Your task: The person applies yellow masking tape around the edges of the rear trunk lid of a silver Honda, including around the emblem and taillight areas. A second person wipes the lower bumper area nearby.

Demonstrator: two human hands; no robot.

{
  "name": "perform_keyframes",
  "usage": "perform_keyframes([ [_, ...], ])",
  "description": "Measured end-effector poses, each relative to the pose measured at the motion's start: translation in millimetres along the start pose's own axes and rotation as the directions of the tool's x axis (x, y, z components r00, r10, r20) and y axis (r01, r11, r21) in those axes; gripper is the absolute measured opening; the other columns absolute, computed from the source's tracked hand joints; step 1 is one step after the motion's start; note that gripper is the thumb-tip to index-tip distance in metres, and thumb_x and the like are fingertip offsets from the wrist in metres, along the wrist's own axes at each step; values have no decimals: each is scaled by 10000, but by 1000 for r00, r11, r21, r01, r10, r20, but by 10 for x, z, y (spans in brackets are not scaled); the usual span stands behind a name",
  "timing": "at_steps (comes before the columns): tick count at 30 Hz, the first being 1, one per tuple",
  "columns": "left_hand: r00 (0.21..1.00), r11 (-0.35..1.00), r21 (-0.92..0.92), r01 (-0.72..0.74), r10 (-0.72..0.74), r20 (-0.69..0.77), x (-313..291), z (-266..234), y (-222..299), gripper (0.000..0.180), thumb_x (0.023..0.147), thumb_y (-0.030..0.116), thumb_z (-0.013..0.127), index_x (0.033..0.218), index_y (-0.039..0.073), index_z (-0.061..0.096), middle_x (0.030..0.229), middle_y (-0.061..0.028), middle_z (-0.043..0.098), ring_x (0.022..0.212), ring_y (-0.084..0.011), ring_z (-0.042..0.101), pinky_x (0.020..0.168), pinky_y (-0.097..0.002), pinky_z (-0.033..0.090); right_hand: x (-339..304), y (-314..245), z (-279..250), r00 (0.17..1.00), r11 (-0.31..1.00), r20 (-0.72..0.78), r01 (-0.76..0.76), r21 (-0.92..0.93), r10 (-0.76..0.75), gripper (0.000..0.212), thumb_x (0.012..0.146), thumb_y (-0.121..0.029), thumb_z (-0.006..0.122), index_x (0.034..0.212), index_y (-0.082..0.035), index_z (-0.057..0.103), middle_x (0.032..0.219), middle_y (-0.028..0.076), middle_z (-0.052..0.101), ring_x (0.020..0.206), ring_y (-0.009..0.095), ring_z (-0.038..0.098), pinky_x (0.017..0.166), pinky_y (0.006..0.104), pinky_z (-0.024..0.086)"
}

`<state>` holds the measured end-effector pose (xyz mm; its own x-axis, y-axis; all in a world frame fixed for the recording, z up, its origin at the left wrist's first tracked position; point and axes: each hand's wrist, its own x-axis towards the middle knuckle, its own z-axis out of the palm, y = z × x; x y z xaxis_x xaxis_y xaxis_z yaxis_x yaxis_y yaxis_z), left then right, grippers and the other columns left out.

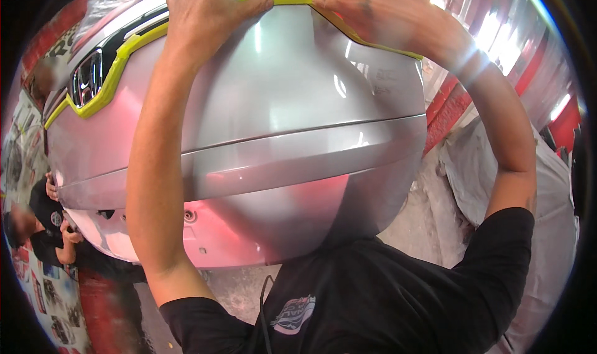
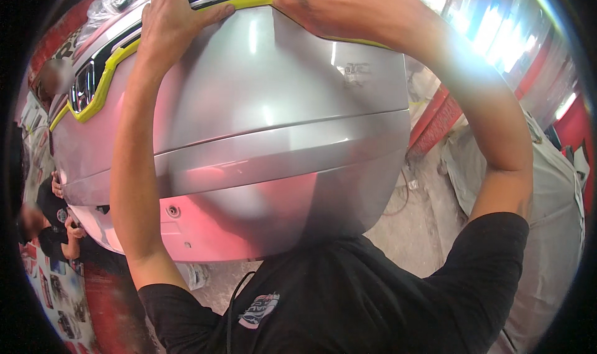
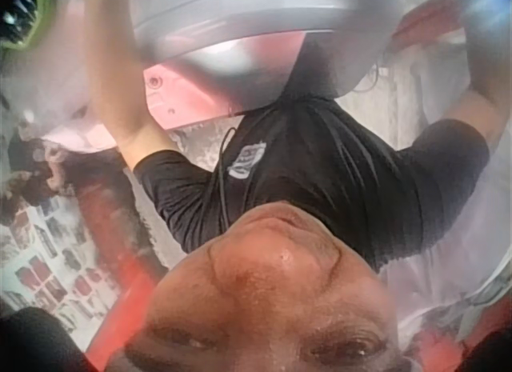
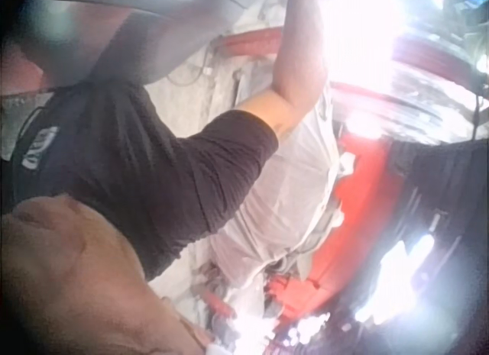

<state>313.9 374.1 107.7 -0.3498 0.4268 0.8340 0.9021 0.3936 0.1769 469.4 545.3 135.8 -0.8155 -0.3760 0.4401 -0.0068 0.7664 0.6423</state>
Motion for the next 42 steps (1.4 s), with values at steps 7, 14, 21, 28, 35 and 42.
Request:
perform_keyframes([
  [7,999,999,31,13,-15,38,3,37,246,688,755,265,830,1332,-11,577,1281,-226,591,1207,-374,554,1038,-471,471,2,13,-19,998,999,49,-32,-30,33,89,913,-85,578,869,-51,647,661,143,631,584,333,655,510,471,493],
  [14,841,870,333,-364,461,-285,299,802,-556,665,749,266,792,1317,-19,596,1278,-233,589,1213,-382,547,1036,-485,464,17,28,39,998,999,-57,22,28,-21,90,916,-83,569,869,-46,637,680,154,639,592,333,661,519,466,501],
  [21,993,998,-20,-56,58,106,98,127,289,644,755,283,792,1288,-28,608,1263,-229,595,1197,-371,548,1038,-481,454,-253,132,42,967,995,-235,90,-44,-97,106,888,-140,641,977,-102,684,695,82,561,554,270,595,491,405,464],
  [28,989,999,-12,-50,51,138,196,217,132,623,758,271,792,1277,-15,598,1258,-209,598,1198,-352,541,1048,-476,440,-488,206,42,987,990,-136,68,-126,-85,220,863,-149,674,1082,-144,678,769,46,540,596,228,598,514,381,463],
  [35,982,996,68,-54,40,185,141,120,394,681,733,240,797,1319,-16,564,1276,-233,584,1240,-371,531,1068,-467,437,-388,98,139,986,999,-164,-10,41,17,177,903,-130,621,1076,-104,641,785,62,552,642,245,624,544,394,492],
  [42,952,989,40,-140,123,280,279,133,401,744,678,242,815,1319,-28,553,1301,-267,577,1247,-405,527,1091,-487,417,-309,114,164,982,995,-188,33,92,-15,126,920,-88,589,1026,-30,626,774,105,578,638,268,625,539,407,498],
])
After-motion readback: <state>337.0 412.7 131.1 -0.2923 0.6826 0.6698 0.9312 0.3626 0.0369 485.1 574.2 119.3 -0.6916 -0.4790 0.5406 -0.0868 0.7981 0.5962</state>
